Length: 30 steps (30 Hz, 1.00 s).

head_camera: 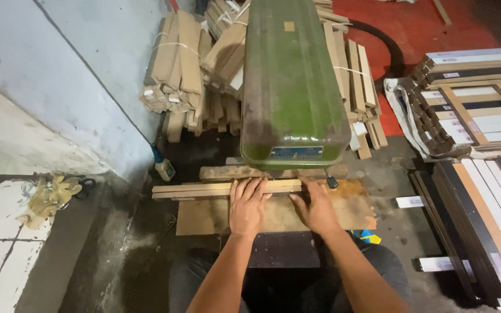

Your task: Aligning and processing long rectangular strips using an industrial machine in a warehouse setting.

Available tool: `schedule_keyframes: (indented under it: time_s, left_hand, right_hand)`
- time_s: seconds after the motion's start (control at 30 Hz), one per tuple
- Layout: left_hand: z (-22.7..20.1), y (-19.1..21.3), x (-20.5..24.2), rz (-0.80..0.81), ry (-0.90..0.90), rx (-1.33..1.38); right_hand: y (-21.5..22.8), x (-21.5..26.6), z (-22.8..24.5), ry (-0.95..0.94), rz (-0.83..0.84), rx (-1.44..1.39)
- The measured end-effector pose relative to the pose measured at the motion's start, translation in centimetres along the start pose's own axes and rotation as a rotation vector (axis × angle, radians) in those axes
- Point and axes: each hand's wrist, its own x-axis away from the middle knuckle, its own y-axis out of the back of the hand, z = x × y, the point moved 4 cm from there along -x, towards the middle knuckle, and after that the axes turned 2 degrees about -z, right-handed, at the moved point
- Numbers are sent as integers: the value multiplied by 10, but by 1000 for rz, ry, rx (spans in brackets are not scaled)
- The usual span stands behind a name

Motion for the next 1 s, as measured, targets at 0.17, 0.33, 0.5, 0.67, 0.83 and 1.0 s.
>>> schedule_keyframes:
  time_s: [0.17, 0.33, 0.5, 0.67, 0.83, 1.0]
  left_hand:
    - [8, -15, 7, 11, -4, -34]
    - [9, -17, 9, 18, 20, -41]
    - [8, -16, 6, -20, 23, -38]
    - [3, -5, 2, -17, 37, -6]
    - [5, -10, 4, -2, 31, -11]
    - [9, -15, 6, 19, 37, 18]
  right_hand:
    - [31, 6, 3, -125, 24, -138]
    - [93, 8, 2, -176, -223, -486]
    - [143, -15, 47, -395, 97, -365]
    - [116, -34, 34, -393, 225, -74]
    - [42, -74, -52, -354, 217, 322]
    - [23, -88, -90, -397, -5, -24]
